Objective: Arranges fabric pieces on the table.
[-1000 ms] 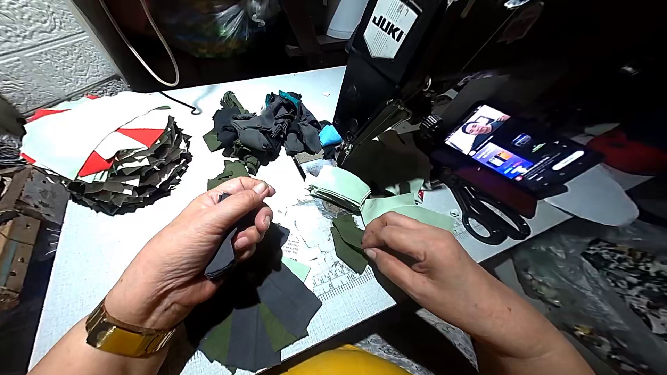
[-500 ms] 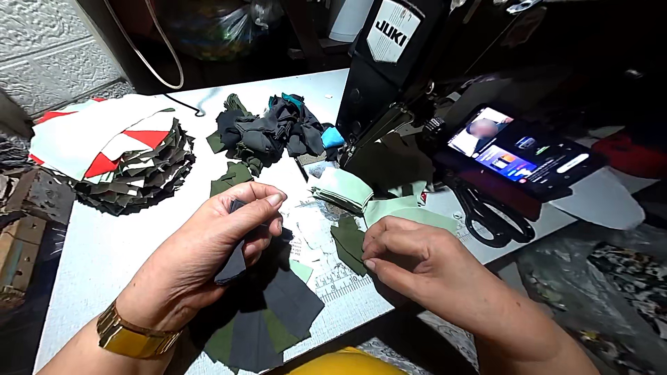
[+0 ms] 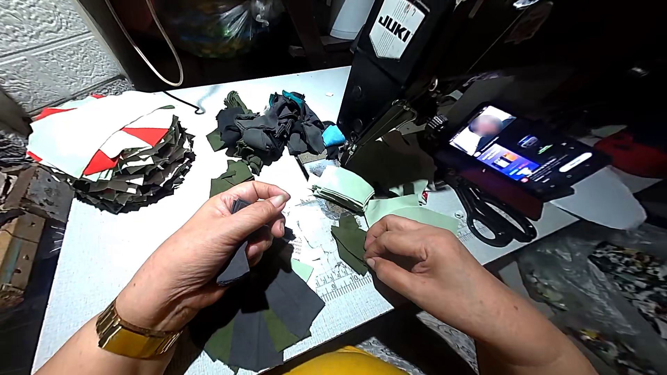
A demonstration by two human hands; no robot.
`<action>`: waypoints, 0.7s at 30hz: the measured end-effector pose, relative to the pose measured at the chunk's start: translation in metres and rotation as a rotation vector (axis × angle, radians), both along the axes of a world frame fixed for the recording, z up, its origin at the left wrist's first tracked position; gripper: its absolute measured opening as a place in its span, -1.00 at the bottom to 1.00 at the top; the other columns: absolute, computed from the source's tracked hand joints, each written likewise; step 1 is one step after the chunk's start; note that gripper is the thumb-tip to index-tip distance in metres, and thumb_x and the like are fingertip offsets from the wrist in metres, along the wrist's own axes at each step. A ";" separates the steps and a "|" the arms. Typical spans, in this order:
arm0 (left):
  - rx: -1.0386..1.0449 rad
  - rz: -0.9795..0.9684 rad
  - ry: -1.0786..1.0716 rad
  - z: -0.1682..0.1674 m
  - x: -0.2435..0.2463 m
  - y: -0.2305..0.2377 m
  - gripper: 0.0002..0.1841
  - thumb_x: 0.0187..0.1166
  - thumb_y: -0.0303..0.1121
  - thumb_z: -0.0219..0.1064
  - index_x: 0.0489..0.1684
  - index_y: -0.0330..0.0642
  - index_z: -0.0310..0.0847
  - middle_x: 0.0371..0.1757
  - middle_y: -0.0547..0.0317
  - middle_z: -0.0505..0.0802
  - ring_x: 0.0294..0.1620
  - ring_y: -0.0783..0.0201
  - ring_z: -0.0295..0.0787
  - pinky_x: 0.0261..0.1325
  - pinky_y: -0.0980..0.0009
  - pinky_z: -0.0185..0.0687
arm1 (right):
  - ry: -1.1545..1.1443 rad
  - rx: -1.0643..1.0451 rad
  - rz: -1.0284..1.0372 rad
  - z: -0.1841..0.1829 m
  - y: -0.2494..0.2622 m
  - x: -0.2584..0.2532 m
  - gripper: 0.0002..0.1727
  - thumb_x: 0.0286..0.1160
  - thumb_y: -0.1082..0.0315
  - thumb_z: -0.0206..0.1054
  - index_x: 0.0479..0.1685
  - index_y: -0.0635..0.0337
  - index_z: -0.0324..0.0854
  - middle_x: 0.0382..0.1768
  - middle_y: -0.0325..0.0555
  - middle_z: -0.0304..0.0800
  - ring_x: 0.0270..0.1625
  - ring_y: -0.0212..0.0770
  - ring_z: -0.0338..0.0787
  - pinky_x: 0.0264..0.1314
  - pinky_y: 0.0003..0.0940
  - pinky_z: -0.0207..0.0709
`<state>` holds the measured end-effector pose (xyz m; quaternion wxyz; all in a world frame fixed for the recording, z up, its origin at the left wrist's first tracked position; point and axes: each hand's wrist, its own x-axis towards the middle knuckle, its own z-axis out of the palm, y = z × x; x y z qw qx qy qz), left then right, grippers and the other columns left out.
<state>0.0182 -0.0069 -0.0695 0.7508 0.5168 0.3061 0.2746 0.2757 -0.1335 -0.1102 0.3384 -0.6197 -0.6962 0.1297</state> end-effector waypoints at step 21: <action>0.083 0.025 0.088 0.003 0.003 -0.001 -0.84 0.73 -0.46 0.20 0.10 -0.16 0.66 -0.38 0.19 0.70 -0.69 0.58 0.38 -0.70 0.76 0.26 | -0.039 0.100 0.003 0.011 0.022 0.011 -0.75 0.45 0.47 0.13 -0.25 0.11 0.77 -0.18 -0.28 0.74 -0.13 -0.55 0.68 -0.14 -0.70 0.53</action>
